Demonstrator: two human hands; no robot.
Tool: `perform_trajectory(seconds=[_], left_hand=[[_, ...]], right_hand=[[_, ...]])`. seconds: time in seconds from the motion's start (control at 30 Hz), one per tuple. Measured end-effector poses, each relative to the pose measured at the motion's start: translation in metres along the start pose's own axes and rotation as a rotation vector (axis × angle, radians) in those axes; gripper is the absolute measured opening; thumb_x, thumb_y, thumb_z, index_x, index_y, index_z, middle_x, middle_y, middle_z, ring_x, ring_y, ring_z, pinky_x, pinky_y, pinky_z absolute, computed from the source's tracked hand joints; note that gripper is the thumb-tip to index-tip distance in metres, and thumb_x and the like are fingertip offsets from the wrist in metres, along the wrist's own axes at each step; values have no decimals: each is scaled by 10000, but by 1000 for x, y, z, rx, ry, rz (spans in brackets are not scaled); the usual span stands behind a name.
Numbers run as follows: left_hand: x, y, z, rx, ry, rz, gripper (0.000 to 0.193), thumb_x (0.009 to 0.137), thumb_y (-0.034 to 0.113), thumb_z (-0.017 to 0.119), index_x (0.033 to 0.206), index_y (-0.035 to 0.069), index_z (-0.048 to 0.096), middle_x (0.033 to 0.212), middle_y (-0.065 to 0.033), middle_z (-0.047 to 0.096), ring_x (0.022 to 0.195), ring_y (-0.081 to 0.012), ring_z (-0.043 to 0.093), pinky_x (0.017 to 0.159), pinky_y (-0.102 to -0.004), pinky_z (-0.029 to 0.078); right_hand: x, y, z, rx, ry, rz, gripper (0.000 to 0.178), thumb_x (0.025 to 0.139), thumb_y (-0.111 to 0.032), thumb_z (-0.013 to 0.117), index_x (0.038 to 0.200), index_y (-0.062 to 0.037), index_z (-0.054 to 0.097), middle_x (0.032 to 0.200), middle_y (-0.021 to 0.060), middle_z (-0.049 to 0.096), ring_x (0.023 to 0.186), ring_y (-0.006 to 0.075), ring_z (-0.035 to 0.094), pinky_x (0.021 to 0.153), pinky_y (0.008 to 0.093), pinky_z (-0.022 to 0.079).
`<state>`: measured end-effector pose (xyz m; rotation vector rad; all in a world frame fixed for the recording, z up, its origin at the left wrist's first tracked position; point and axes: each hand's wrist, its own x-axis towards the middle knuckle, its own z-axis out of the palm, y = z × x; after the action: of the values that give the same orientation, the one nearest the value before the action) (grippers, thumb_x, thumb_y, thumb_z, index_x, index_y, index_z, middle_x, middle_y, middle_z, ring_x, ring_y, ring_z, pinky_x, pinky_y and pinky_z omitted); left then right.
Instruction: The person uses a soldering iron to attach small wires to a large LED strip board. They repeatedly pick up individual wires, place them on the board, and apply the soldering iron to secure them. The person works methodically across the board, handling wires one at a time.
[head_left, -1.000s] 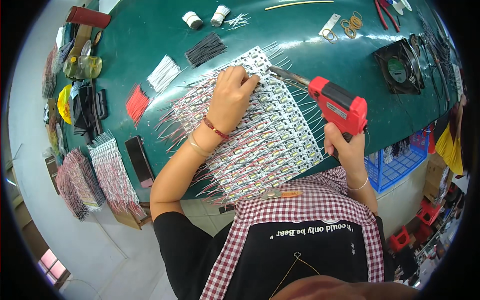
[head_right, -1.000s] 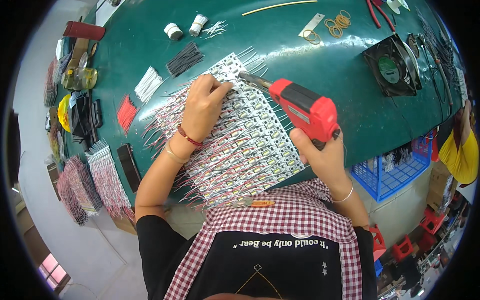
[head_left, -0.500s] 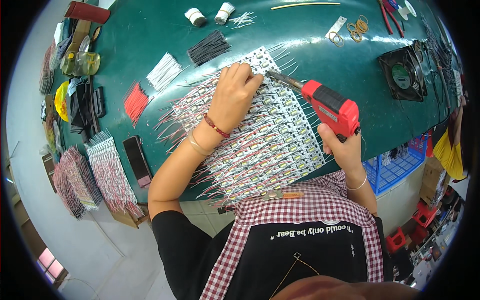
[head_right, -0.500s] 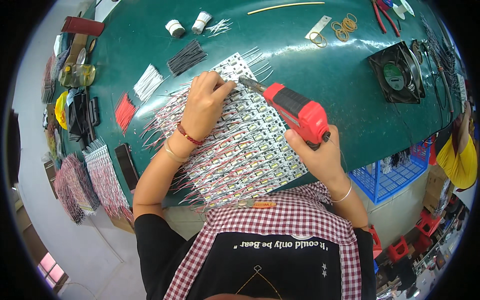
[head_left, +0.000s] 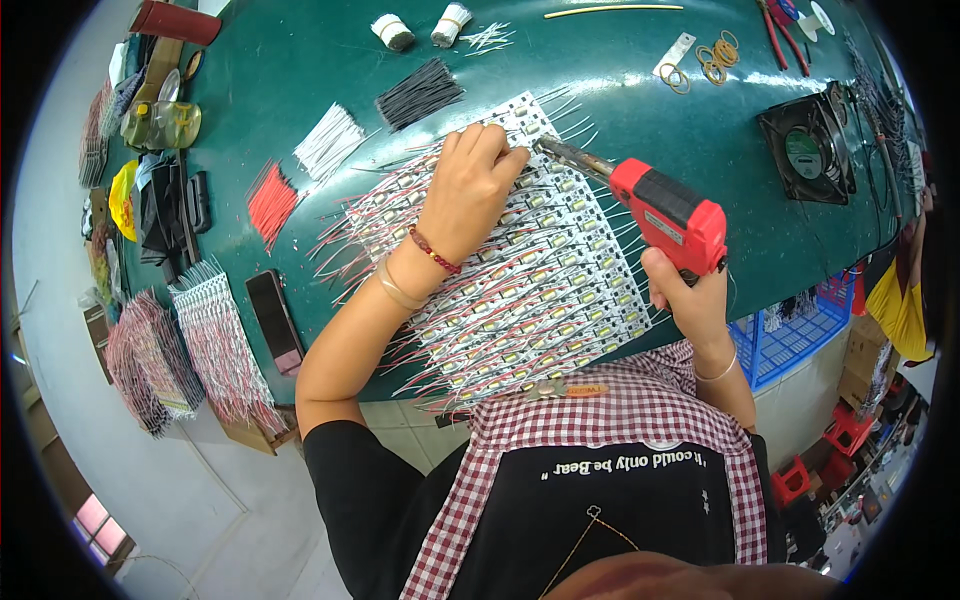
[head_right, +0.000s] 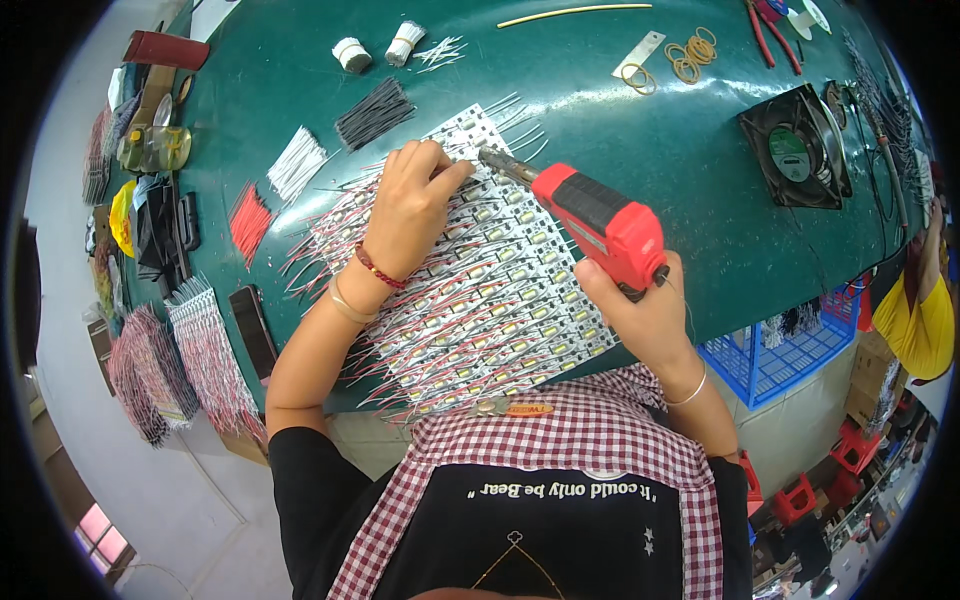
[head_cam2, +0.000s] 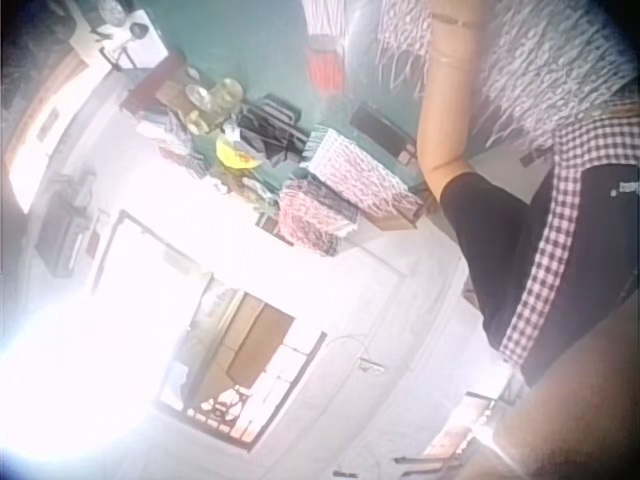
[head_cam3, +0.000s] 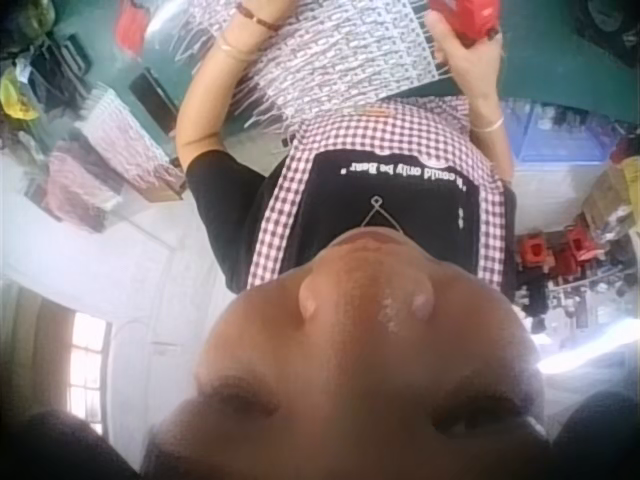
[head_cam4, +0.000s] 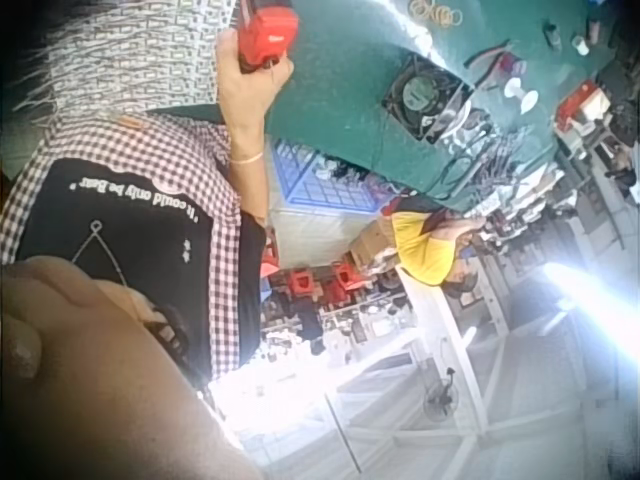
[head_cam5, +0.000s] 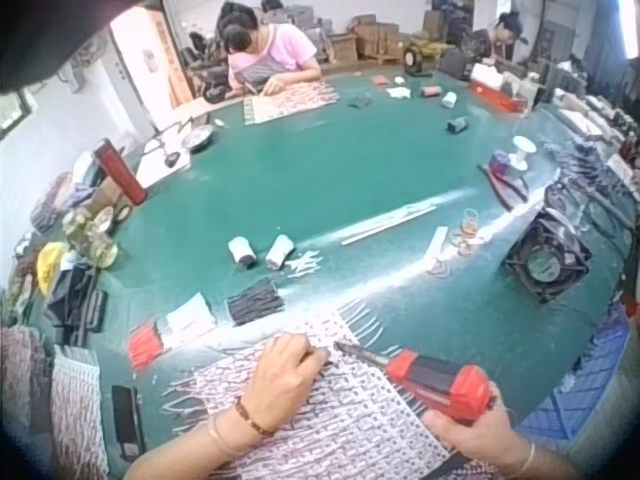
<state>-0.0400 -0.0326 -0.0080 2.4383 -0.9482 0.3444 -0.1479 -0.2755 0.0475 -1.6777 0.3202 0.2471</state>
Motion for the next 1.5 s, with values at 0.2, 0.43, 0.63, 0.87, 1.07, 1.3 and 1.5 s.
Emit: perform_trajectory(seconds=[0.2, 0.43, 0.63, 0.87, 1.07, 1.3, 1.5], left_hand=[[-1, 0, 1, 5, 8, 7, 260, 686, -53, 581, 908, 49, 667, 786, -65, 484, 761, -224, 495, 675, -340, 381], [-1, 0, 1, 12, 12, 16, 260, 686, -51, 580, 908, 51, 667, 784, -61, 484, 757, -221, 494, 669, -339, 375], [-2, -2, 2, 42, -20, 33, 156, 727, 28, 573, 874, 42, 626, 817, -73, 463, 808, -229, 481, 708, -340, 380], [-1, 0, 0, 41, -16, 34, 193, 716, 8, 576, 894, 40, 642, 809, -68, 471, 793, -227, 486, 702, -342, 379], [1, 2, 0, 30, 22, 33, 238, 691, -30, 581, 899, 47, 667, 781, -58, 476, 758, -219, 487, 674, -340, 375], [0, 2, -1, 47, 17, 41, 233, 694, -21, 584, 899, 55, 663, 787, -50, 484, 765, -212, 493, 676, -336, 371], [1, 3, -3, 131, 36, 86, 246, 693, -11, 595, 915, 71, 661, 776, -38, 490, 762, -203, 502, 685, -345, 373]], right_hand=[[1, 0, 3, -4, 6, -10, 163, 820, -135, 722, 761, -22, 621, 579, -28, 552, 440, 36, 472, 409, 213, 352], [-2, -6, -3, 158, 59, -12, 132, 843, -112, 692, 855, -8, 611, 589, -11, 553, 440, 45, 492, 402, 200, 374], [-1, -5, -2, 164, 20, 7, 128, 848, -109, 687, 858, -8, 610, 594, -12, 552, 442, 41, 489, 403, 199, 374], [0, -2, 1, 55, -12, 20, 146, 853, -129, 686, 884, -8, 610, 578, -21, 541, 440, 40, 474, 407, 202, 363], [-3, 2, 2, 24, 28, 27, 167, 815, -141, 734, 808, -21, 618, 598, -22, 557, 456, 37, 487, 413, 206, 374], [-9, -7, -8, 175, 51, -1, 163, 874, -160, 660, 825, -19, 596, 602, 19, 572, 477, 86, 535, 440, 217, 400], [-18, -2, -19, 202, 8, -8, 199, 906, -186, 610, 867, 7, 582, 600, 43, 578, 493, 109, 548, 468, 240, 428]])
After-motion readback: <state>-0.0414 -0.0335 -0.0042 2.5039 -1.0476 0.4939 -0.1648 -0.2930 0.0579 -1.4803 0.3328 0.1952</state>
